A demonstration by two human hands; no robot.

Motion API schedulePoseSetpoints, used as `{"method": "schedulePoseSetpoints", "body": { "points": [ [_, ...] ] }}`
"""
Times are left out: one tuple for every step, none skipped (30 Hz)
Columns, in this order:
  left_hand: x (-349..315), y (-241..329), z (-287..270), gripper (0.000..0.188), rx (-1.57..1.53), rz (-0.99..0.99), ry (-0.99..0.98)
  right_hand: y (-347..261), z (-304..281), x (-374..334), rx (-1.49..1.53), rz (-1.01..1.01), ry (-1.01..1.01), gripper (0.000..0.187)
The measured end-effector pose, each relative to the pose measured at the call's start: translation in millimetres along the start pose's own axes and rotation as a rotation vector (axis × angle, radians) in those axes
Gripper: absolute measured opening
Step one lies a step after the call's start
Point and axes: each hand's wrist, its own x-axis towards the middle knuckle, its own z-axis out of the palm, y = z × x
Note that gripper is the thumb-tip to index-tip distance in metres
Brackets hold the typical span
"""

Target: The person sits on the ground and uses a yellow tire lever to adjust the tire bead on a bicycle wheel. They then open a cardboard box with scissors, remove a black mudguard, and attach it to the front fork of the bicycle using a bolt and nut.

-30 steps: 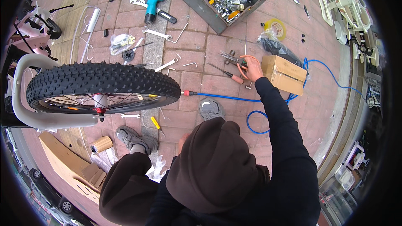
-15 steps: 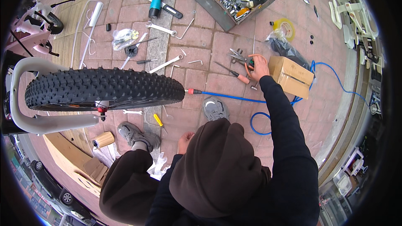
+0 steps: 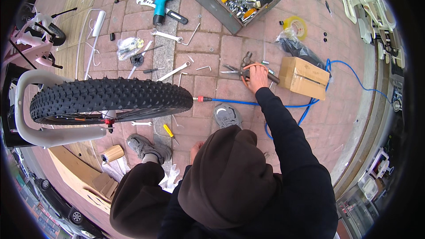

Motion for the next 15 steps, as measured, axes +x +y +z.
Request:
{"method": "schedulePoseSetpoints", "body": {
  "points": [
    [1.2, 0.6, -0.6, 0.023, -0.006, -0.016, -0.002, -1.5, -0.2, 3.0, 0.003, 0.06, -0.066, 0.045],
    [4.3, 1.9, 0.1, 0.023, -0.107, -0.024, -0.009, -2.7, -1.1, 6.0, 0.039, 0.049, -0.012, 0.046],
    [4.7, 2.2, -0.7, 0.023, -0.111, -0.021, -0.013, -3.7, -2.7, 8.9, 0.013, 0.038, -0.027, 0.047],
    [6.4, 3.0, -1.0, 0.023, -0.09, -0.016, -0.016, -4.5, -4.1, 12.1, 0.002, 0.02, -0.046, 0.047],
    [7.0, 3.3, -1.8, 0.023, -0.07, -0.009, -0.019, -4.8, -5.6, 15.2, -0.017, -0.003, -0.037, 0.048],
    [7.6, 4.0, -2.7, 0.022, -0.055, -0.009, -0.022, -5.8, -6.3, 18.3, -0.018, 0.0, -0.056, 0.05],
    [7.9, 4.6, -4.1, 0.022, -0.046, -0.005, -0.026, -6.3, -6.8, 21.0, -0.016, -0.019, -0.058, 0.049],
    [7.3, 5.3, -6.2, 0.022, -0.038, -0.006, -0.032, -6.9, -7.0, 24.1, -0.025, -0.021, -0.064, 0.049],
    [7.1, 6.3, -8.7, 0.022, -0.03, -0.003, -0.035, -7.7, -7.1, 25.5, -0.029, -0.014, -0.1, 0.048],
    [6.3, 7.1, -11.7, 0.022, -0.025, -0.004, -0.038, -7.1, -8.2, 27.8, -0.06, -0.043, -0.098, 0.045],
    [6.6, 8.4, -14.2, 0.022, -0.025, -0.002, -0.039, -8.7, -9.0, 28.5, -0.063, -0.037, -0.104, 0.045],
    [5.8, 9.2, -17.6, 0.022, -0.016, -0.001, -0.039, -10.8, -10.8, 30.0, -0.069, -0.036, -0.101, 0.044],
    [5.7, 10.3, -20.6, 0.022, -0.013, -0.003, -0.037, -16.9, -12.5, 31.5, -0.061, -0.045, -0.091, 0.044],
    [4.7, 10.6, -23.0, 0.022, -0.012, -0.006, -0.033, -24.1, -15.6, 34.4, -0.09, -0.044, -0.083, 0.044],
    [4.2, 10.7, -24.8, 0.022, -0.011, -0.008, -0.03, -34.2, -19.3, 37.6, -0.022, -0.03, -0.099, 0.044]
  ]
}}
